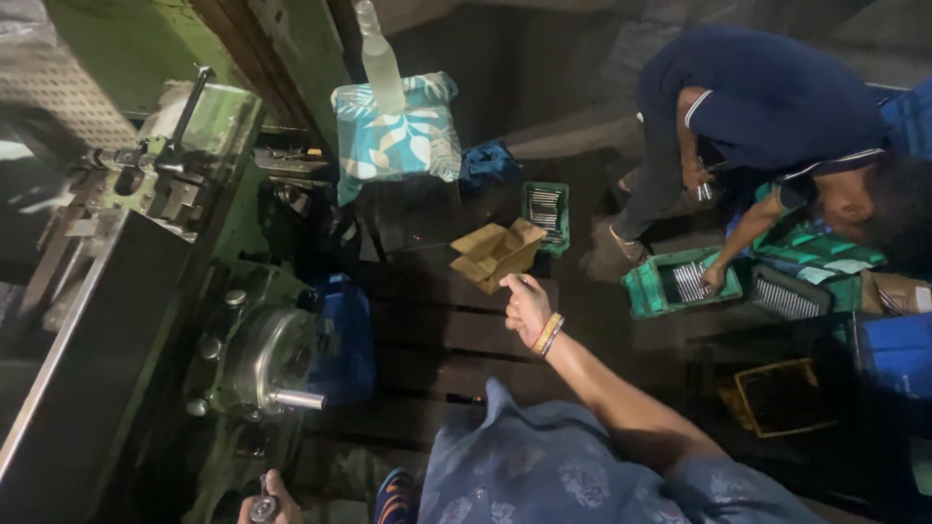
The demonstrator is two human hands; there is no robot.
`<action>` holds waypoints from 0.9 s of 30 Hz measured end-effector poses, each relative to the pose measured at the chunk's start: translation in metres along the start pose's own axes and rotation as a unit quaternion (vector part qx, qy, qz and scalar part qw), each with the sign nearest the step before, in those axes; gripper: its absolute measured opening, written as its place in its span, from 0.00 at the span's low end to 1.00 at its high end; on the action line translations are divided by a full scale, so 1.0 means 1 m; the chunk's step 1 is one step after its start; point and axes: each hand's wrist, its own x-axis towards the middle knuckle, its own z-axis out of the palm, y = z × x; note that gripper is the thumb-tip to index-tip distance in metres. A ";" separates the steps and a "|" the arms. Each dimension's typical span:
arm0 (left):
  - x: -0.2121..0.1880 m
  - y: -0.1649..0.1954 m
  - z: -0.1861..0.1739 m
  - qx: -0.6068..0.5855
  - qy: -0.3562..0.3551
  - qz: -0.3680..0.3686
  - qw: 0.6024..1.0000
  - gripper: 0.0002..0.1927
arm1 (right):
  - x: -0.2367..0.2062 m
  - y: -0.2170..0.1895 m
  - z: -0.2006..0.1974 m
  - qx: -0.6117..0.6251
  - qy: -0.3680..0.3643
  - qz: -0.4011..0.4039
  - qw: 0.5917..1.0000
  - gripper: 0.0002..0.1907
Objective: The person operates a metal turning machine, repeatedly picking up cylindrical metal rods from green bins, inserting them into the machine's chuck, and using a lever to process them. The person then removes the processed rods and places them back into the bins.
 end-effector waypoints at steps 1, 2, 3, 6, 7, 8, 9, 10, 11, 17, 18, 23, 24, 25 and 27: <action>0.000 0.001 0.003 0.012 0.058 0.062 0.996 0.25 | 0.001 0.002 -0.001 -0.005 0.007 0.003 1.000 0.08; 0.000 0.002 0.005 -0.017 0.065 0.047 0.997 0.25 | 0.001 0.004 -0.002 -0.009 0.014 0.005 1.000 0.09; -0.001 0.004 0.009 -0.047 0.073 0.030 0.996 0.25 | 0.002 0.006 -0.003 -0.006 0.009 0.005 1.000 0.09; -0.002 0.011 0.009 -0.054 0.052 0.033 0.997 0.26 | 0.003 0.008 -0.008 -0.002 0.004 0.006 1.000 0.10; -0.001 0.015 0.006 -0.042 0.035 0.043 0.998 0.27 | 0.003 0.007 -0.010 -0.004 0.013 0.006 1.000 0.10; 0.000 0.019 0.005 -0.040 0.051 0.055 0.996 0.27 | 0.003 0.007 -0.011 -0.004 0.023 0.006 1.000 0.10; 0.002 0.024 0.003 -0.039 0.067 0.066 0.995 0.27 | 0.002 0.006 -0.011 -0.007 0.021 0.001 1.000 0.09; 0.004 0.030 0.001 -0.038 0.084 0.078 0.993 0.27 | 0.002 0.006 -0.011 -0.010 0.018 -0.004 1.000 0.09; 0.007 0.034 -0.003 -0.030 0.015 0.023 0.999 0.28 | 0.002 0.005 -0.010 -0.012 0.017 -0.009 1.000 0.08; 0.024 0.043 -0.037 0.010 -0.245 -0.248 0.937 0.26 | 0.000 0.009 -0.001 -0.025 -0.008 -0.008 1.000 0.08; 0.026 0.043 -0.037 0.017 -0.238 -0.235 0.942 0.26 | -0.001 0.009 -0.001 -0.021 -0.013 -0.010 1.000 0.07; 0.031 0.043 -0.023 -0.020 -0.191 -0.173 0.966 0.27 | 0.001 0.013 -0.010 -0.016 -0.017 -0.029 0.999 0.07; 0.031 0.045 -0.019 -0.023 -0.188 -0.166 0.968 0.27 | 0.002 0.014 -0.012 -0.020 -0.009 -0.029 0.999 0.07; 0.030 0.047 -0.014 -0.023 -0.185 -0.161 0.969 0.27 | 0.002 0.015 -0.015 -0.024 -0.003 -0.029 0.999 0.07; 0.030 0.053 -0.008 -0.025 -0.181 -0.154 0.971 0.27 | 0.002 0.018 -0.020 -0.029 0.010 -0.025 0.999 0.07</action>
